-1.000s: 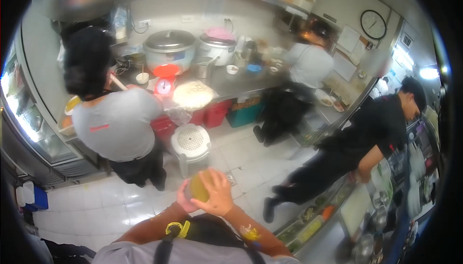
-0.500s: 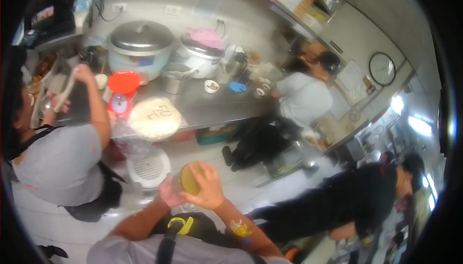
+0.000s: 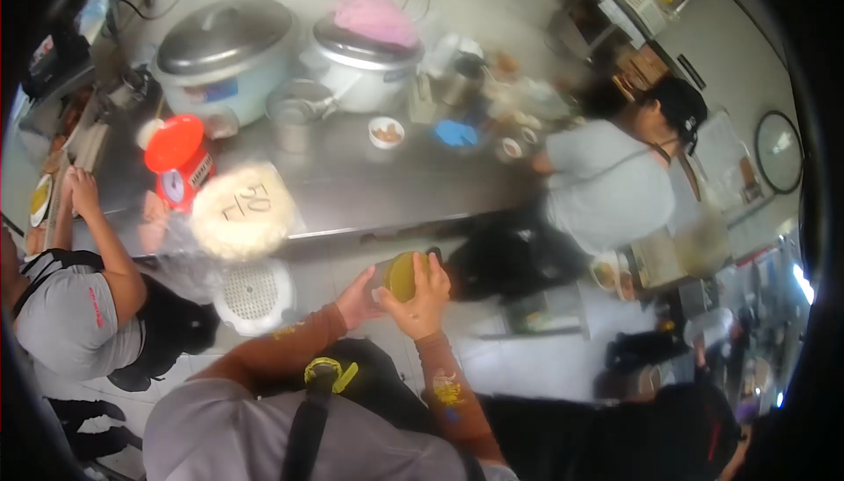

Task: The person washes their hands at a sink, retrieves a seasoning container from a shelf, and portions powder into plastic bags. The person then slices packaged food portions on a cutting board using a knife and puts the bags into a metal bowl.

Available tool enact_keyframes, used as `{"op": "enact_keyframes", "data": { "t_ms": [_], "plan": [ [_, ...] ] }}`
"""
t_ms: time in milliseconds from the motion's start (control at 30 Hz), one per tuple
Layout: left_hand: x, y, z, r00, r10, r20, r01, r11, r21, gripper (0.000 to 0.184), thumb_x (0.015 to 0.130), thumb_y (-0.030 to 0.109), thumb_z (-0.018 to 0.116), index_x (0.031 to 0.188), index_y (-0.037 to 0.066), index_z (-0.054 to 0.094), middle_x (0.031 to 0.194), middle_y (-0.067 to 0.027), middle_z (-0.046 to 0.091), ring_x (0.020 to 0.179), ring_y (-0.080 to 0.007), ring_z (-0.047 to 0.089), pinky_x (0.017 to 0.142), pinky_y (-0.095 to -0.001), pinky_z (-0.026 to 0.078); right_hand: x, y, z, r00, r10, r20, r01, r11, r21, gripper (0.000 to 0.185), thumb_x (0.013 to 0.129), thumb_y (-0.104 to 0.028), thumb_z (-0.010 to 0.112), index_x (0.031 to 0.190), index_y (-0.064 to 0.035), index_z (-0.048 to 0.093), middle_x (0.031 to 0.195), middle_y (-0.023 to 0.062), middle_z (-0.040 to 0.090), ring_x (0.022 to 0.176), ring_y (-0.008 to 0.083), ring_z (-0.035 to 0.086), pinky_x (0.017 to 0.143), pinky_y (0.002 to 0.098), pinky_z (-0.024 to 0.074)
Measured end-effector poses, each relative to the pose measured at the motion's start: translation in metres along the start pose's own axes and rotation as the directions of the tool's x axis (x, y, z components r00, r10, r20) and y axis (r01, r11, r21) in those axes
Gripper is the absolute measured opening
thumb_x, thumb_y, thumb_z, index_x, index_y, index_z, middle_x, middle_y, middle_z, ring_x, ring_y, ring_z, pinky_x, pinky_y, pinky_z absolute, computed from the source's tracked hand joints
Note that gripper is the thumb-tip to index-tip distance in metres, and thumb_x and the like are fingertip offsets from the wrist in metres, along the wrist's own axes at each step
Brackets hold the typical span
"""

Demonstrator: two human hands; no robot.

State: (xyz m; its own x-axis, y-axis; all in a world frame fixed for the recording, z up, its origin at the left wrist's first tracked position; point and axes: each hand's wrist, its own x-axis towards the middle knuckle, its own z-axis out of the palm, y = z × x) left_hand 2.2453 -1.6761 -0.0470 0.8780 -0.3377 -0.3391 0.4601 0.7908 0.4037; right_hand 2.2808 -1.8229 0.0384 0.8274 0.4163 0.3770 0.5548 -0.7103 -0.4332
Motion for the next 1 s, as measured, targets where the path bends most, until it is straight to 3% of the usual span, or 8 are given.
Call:
{"op": "enact_keyframes", "data": {
  "t_ms": [167, 267, 300, 400, 500, 700, 867, 1000],
  "plan": [
    [0.013, 0.059, 0.017, 0.791, 0.418, -0.447, -0.222, 0.876, 0.428, 0.063, 0.096, 0.041, 0.051, 0.147, 0.015, 0.024, 0.136, -0.0134, 0.045, 0.12, -0.022, 0.05, 0.096, -0.0442, 0.047, 0.084, 0.02, 0.044, 0.987, -0.057, 0.151, 0.039, 0.992, 0.124, 0.09, 0.069, -0.053, 0.073, 0.141, -0.0073, 0.042, 0.145, 0.0265, 0.032, 0.131, 0.044, 0.03, 0.109, 0.0509, 0.0244],
    [0.026, 0.081, -0.023, 0.766, 0.611, -0.201, -0.302, 0.617, 0.727, 0.066, 0.092, 0.027, 0.059, 0.145, 0.011, 0.024, 0.133, -0.0148, 0.047, 0.12, -0.021, 0.049, 0.097, -0.0424, 0.046, 0.13, 0.01, 0.076, 0.992, -0.09, 0.083, 0.077, 0.986, 0.149, 0.086, 0.065, -0.05, 0.074, 0.135, -0.0078, 0.047, 0.139, 0.0264, 0.037, 0.124, 0.0462, 0.036, 0.101, 0.0552, 0.0327],
    [0.031, 0.083, -0.022, 0.624, 0.781, 0.015, -0.497, 0.381, 0.78, 0.076, 0.08, 0.025, 0.07, 0.143, 0.009, 0.031, 0.13, -0.0142, 0.049, 0.119, -0.0269, 0.051, 0.098, -0.0426, 0.045, 0.143, 0.007, 0.088, 0.988, -0.125, 0.091, 0.112, 0.985, 0.134, 0.086, 0.066, -0.051, 0.073, 0.136, -0.0091, 0.046, 0.14, 0.0254, 0.036, 0.124, 0.0463, 0.035, 0.1, 0.0559, 0.0324],
    [0.038, 0.125, -0.014, 0.503, 0.84, 0.204, -0.033, -0.217, 0.976, 0.082, 0.067, 0.028, 0.078, 0.136, 0.007, 0.04, 0.129, -0.0153, 0.051, 0.116, -0.0353, 0.051, 0.098, -0.0449, 0.042, 0.171, -0.009, 0.118, 0.976, -0.171, 0.138, 0.165, 0.985, 0.055, 0.085, 0.066, -0.053, 0.071, 0.136, -0.0131, 0.046, 0.143, 0.022, 0.034, 0.126, 0.0467, 0.033, 0.099, 0.0581, 0.0315],
    [0.062, 0.14, -0.038, 0.444, 0.847, 0.293, 0.168, -0.4, 0.901, 0.085, 0.056, 0.035, 0.083, 0.128, 0.007, 0.048, 0.127, -0.016, 0.052, 0.116, -0.0402, 0.049, 0.098, -0.048, 0.038, 0.19, -0.013, 0.128, 0.942, -0.223, 0.251, 0.241, 0.969, -0.045, 0.083, 0.065, -0.054, 0.069, 0.136, -0.0164, 0.047, 0.143, 0.0186, 0.035, 0.125, 0.0467, 0.032, 0.097, 0.06, 0.0304],
    [0.081, 0.163, -0.061, 0.498, 0.861, 0.103, -0.02, -0.108, 0.994, 0.094, 0.057, 0.045, 0.084, 0.132, 0.006, 0.044, 0.131, -0.0176, 0.05, 0.124, -0.0382, 0.044, 0.104, -0.0501, 0.03, 0.227, 0.003, 0.13, 0.84, -0.424, 0.34, 0.447, 0.894, 0.011, 0.083, 0.062, -0.051, 0.07, 0.134, -0.0174, 0.049, 0.141, 0.0167, 0.038, 0.125, 0.0441, 0.033, 0.097, 0.0582, 0.0308],
    [0.084, 0.182, -0.09, 0.589, 0.782, 0.205, -0.022, -0.238, 0.971, 0.097, 0.06, 0.047, 0.083, 0.137, 0.006, 0.042, 0.135, -0.0195, 0.048, 0.126, -0.0383, 0.043, 0.105, -0.0471, 0.033, 0.267, 0.017, 0.121, 0.613, -0.695, 0.377, 0.669, 0.71, 0.22, 0.082, 0.063, -0.049, 0.073, 0.135, -0.017, 0.05, 0.139, 0.017, 0.04, 0.126, 0.0418, 0.035, 0.1, 0.0547, 0.0318],
    [0.079, 0.203, -0.077, 0.629, 0.752, 0.198, -0.1, -0.174, 0.98, 0.097, 0.062, 0.043, 0.083, 0.139, 0.004, 0.039, 0.137, -0.0198, 0.046, 0.128, -0.0393, 0.042, 0.106, -0.0468, 0.032, 0.302, 0.026, 0.117, 0.663, -0.653, 0.367, 0.52, 0.754, 0.401, 0.084, 0.065, -0.05, 0.075, 0.136, -0.0134, 0.048, 0.14, 0.0192, 0.039, 0.126, 0.0439, 0.035, 0.103, 0.0544, 0.0303]
  ]
}}
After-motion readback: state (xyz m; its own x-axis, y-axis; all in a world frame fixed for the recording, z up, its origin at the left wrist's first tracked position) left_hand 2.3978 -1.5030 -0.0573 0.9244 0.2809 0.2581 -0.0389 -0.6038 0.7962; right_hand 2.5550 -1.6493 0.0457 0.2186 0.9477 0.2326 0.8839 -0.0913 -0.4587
